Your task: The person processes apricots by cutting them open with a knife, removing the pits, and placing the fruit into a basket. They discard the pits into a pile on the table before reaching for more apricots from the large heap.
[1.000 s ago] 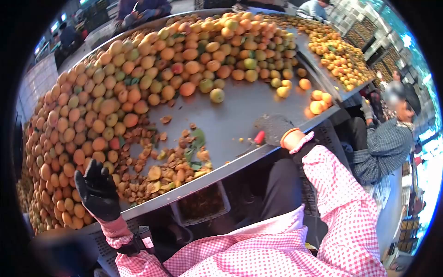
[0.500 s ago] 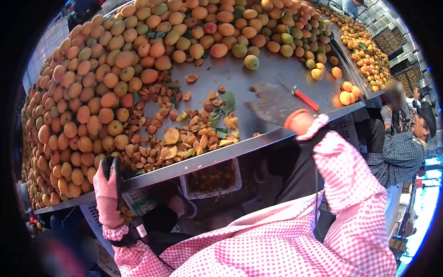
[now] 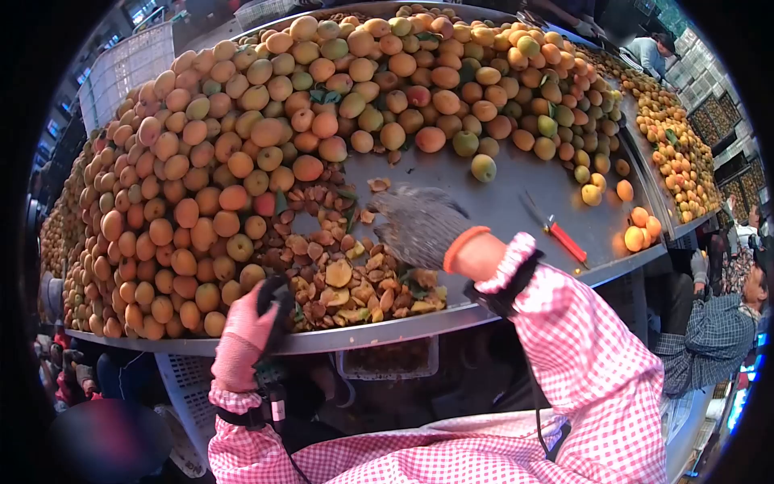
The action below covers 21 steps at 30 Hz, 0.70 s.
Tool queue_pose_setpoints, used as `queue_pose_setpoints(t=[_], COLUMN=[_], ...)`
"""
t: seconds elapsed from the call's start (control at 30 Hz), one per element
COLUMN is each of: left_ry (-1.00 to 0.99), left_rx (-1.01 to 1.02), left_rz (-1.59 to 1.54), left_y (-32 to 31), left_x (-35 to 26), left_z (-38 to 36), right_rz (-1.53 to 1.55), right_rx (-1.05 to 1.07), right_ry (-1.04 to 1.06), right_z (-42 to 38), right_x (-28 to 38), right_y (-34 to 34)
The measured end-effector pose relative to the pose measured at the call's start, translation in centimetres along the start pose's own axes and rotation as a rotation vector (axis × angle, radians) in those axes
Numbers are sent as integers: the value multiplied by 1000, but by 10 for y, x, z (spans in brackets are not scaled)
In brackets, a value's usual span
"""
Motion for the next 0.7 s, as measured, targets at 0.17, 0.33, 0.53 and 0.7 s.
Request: queue_pose_setpoints(t=[0.17,0.33,0.53,0.7], left_ry=[237,265,219,211], left_rx=[-61,-144,-97,-108], left_rz=[259,130,-230,-484], left_y=[7,18,13,7], left_x=[-4,4,6,19], left_z=[16,13,22,20], right_rz=[58,72,297,220], right_rx=[55,234,5,275], right_ry=[-5,-90,1,144], right_z=[74,97,116,103], right_x=[-7,14,24,40], right_y=[-18,-28,-61,-67])
Point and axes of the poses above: each hand's wrist, its own z-axis towards the middle knuckle, its own y-axis out of the back of the hand, x = y × z, the point moved 4 cm from there along z, towards the middle knuckle, and after that the axes turned 10 degrees about z, right-handed, at the moved point
